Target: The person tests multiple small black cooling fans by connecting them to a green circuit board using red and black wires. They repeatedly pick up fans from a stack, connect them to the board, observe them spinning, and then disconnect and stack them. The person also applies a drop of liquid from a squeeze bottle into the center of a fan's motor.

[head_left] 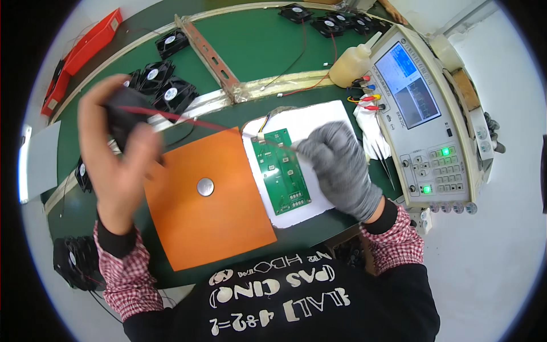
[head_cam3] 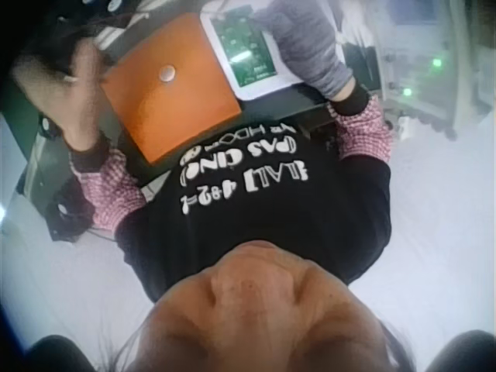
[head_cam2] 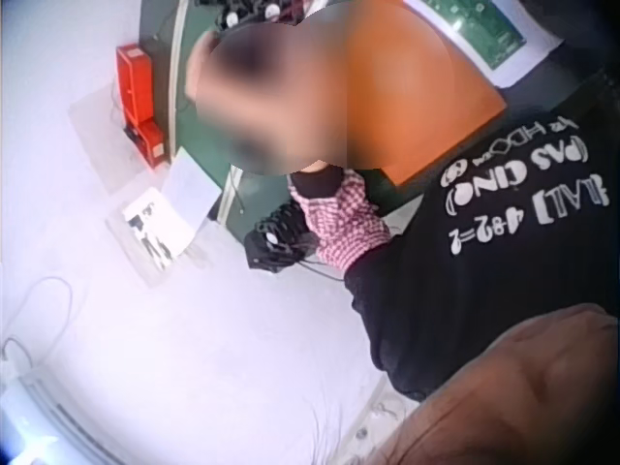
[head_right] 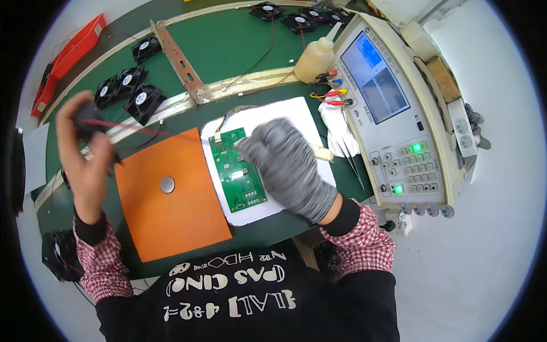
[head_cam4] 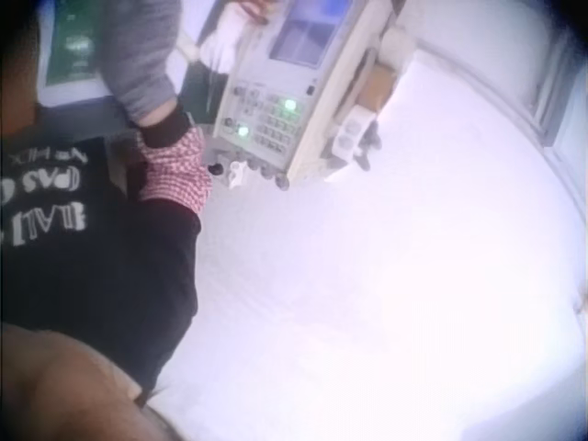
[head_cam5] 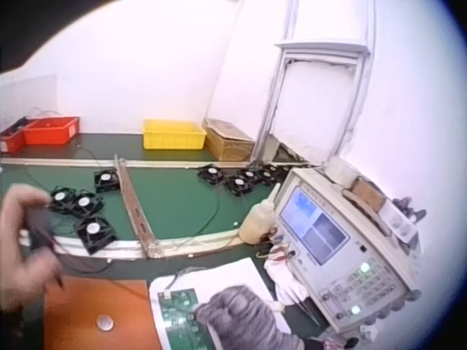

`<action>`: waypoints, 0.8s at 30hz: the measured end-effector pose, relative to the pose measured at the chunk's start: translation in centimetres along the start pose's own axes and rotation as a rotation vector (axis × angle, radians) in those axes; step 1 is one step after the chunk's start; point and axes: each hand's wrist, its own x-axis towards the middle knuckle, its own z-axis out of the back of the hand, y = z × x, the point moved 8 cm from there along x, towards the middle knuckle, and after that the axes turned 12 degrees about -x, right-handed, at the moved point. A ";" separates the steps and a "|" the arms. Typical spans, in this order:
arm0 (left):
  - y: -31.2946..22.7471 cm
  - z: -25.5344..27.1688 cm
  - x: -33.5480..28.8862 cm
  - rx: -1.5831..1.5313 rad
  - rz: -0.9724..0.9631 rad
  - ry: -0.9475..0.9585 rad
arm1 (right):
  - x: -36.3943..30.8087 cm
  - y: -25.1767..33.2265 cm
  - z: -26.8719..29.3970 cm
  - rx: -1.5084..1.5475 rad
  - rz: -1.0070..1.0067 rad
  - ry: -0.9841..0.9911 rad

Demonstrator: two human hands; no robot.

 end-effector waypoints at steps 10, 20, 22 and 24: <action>0.4 -6.4 -8.4 0.214 0.233 0.430 | -1.8 -3.0 -6.5 0.620 -0.395 0.277; 1.8 -5.8 -8.6 -0.466 0.188 0.673 | -1.7 -3.0 -7.0 0.494 -0.335 0.248; 1.5 -7.0 -9.9 -0.317 0.131 0.795 | -1.3 -2.3 -6.4 0.407 -0.288 0.228; 0.5 -7.7 -10.3 -0.165 0.048 0.830 | -0.8 -1.7 -6.0 0.288 -0.246 0.234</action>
